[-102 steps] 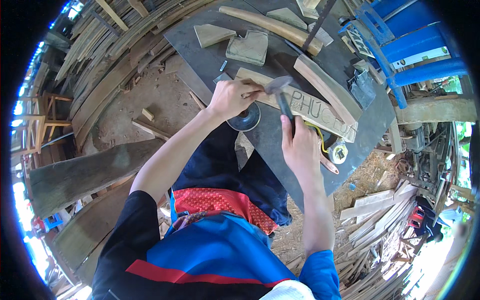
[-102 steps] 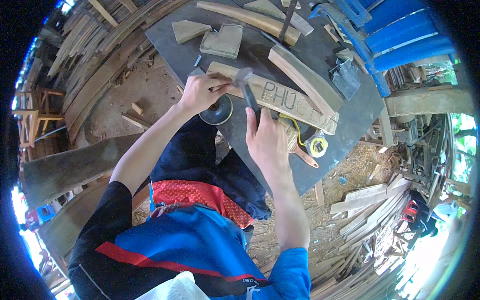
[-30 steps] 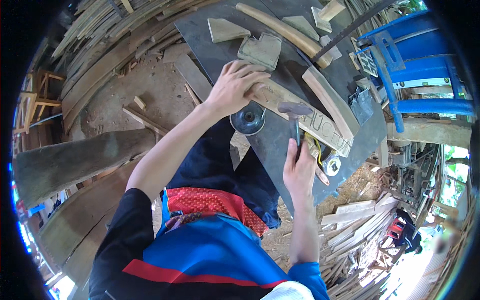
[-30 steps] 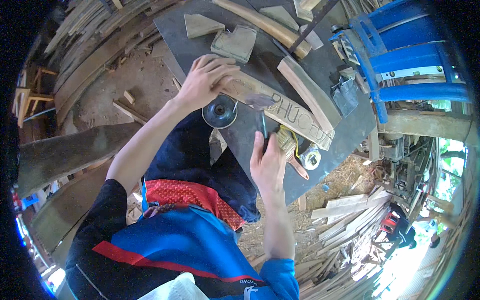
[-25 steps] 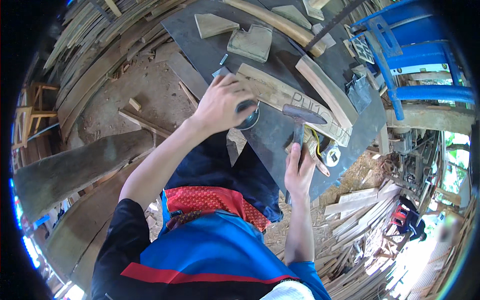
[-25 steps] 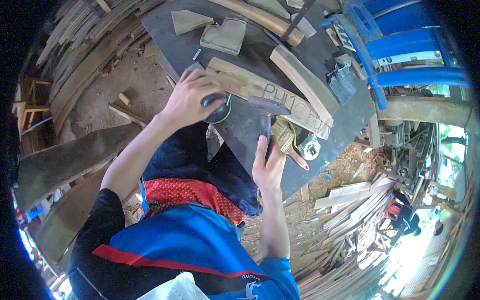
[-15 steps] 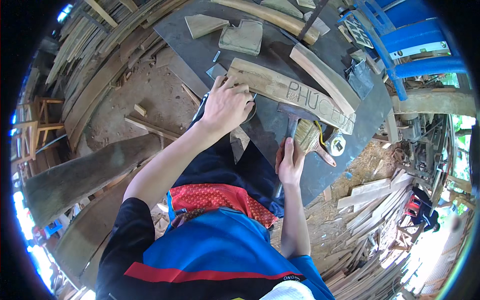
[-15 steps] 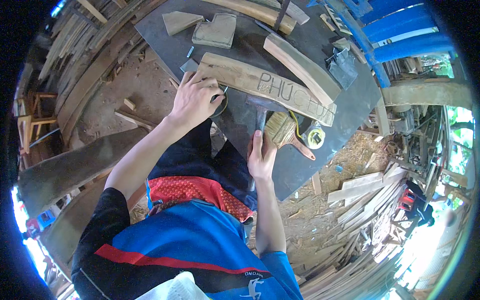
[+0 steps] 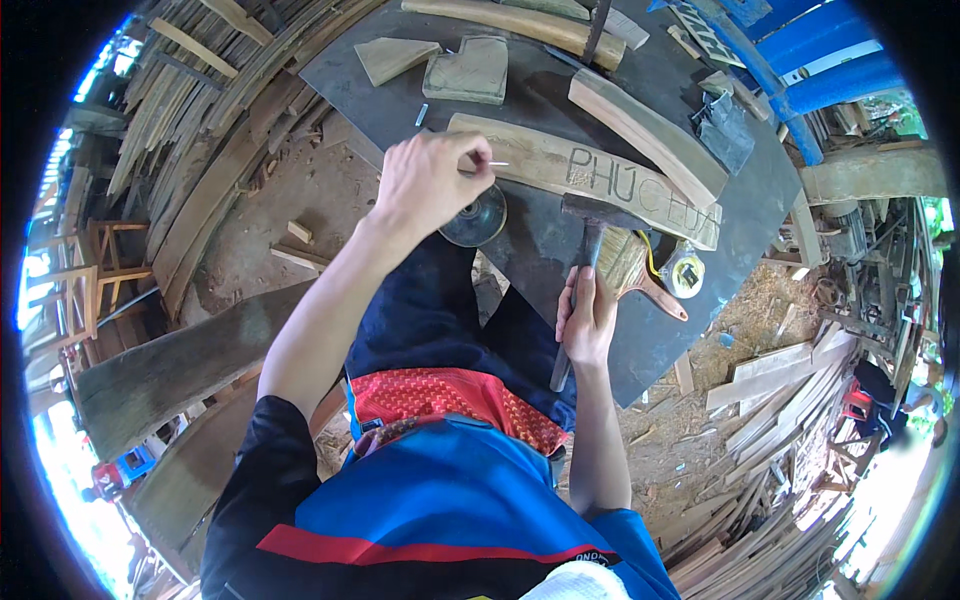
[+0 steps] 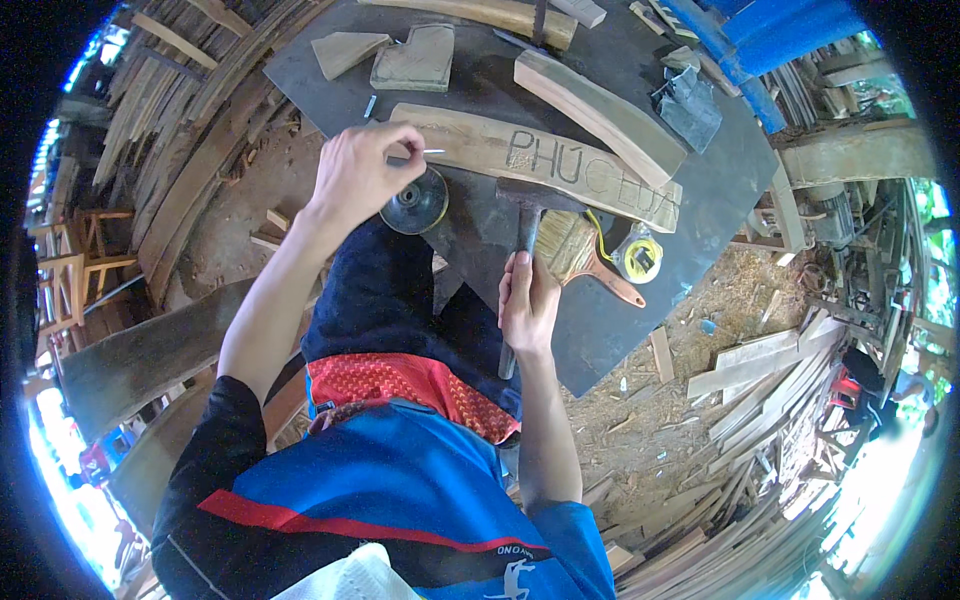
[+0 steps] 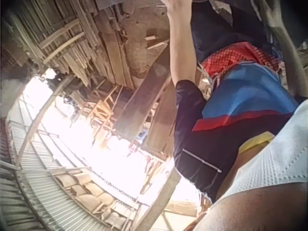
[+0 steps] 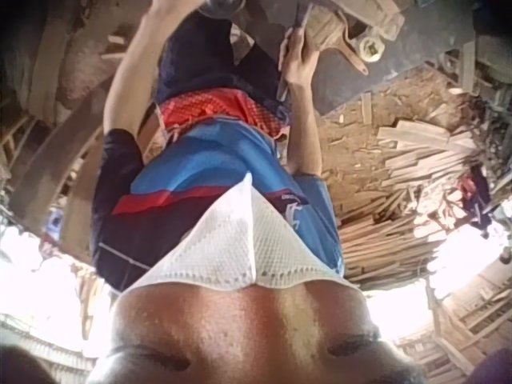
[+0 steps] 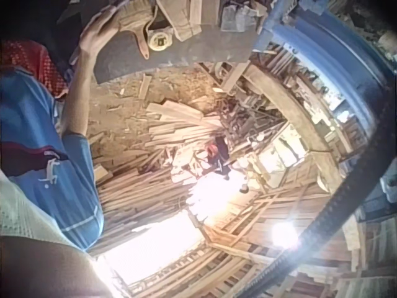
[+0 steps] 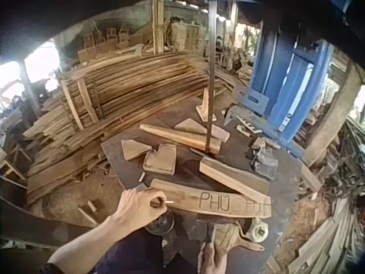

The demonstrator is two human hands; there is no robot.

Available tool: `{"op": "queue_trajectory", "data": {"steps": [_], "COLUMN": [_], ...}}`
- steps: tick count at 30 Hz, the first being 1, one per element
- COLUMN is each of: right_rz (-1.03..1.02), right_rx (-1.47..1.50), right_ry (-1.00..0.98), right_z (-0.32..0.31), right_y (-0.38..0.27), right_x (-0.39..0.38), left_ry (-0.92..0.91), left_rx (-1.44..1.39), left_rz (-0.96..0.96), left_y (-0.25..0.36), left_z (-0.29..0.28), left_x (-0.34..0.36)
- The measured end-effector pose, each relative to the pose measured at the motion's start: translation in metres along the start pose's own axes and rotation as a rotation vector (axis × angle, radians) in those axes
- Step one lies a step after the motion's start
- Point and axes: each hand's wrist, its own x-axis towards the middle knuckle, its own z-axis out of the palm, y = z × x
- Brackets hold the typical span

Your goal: Chiseling and marking wood blocks at a workbench in a workshop.

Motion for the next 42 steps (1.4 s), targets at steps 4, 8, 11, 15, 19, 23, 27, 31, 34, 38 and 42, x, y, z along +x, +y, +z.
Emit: {"op": "queue_trajectory", "data": {"steps": [4, 8, 11, 15, 19, 23, 27, 31, 34, 38, 42], "right_rz": [-0.003, -0.022, -0.020, -0.040, -0.040, -0.036, -0.027, -0.022, -0.035, -0.144, -0.215], "right_rx": [-0.010, -0.014, -0.038, -0.039, -0.052, -0.035, -0.054, -0.084, -0.081, -0.247, -0.585], "right_ry": [0.001, 0.007, 0.004, -0.005, 0.003, 0.005, 0.010, 0.009, 0.023, 0.026, -0.032], "right_z": [0.002, 0.002, 0.001, 0.001, 0.001, 0.004, 0.002, 0.001, 0.000, -0.009, -0.005], "right_y": [0.001, 0.003, 0.002, 0.004, 0.003, 0.002, 0.002, 0.003, 0.006, 0.004, -0.049], "right_x": [-0.001, 0.001, 0.000, 0.001, 0.001, 0.001, 0.001, 0.000, 0.004, 0.013, 0.014], "left_ry": [-0.022, -0.061, -0.096, -0.088, -0.078, -0.094, -0.058, 0.020, 0.101, 0.377, 0.457], "left_rx": [0.020, 0.045, 0.069, 0.067, 0.065, 0.097, 0.044, -0.060, -0.107, -0.150, -0.116], "left_rz": [0.033, 0.069, 0.073, 0.125, 0.148, 0.124, 0.118, 0.084, 0.056, 0.176, 0.181], "left_y": [-0.010, -0.009, -0.007, -0.009, -0.008, -0.009, -0.003, -0.006, -0.003, -0.006, -0.016], "left_z": [0.001, 0.001, 0.000, 0.002, 0.003, 0.003, 0.007, 0.022, 0.029, 0.051, 0.060], "left_x": [0.012, 0.015, 0.015, 0.016, 0.018, 0.019, 0.021, 0.016, 0.007, 0.000, -0.005]}}
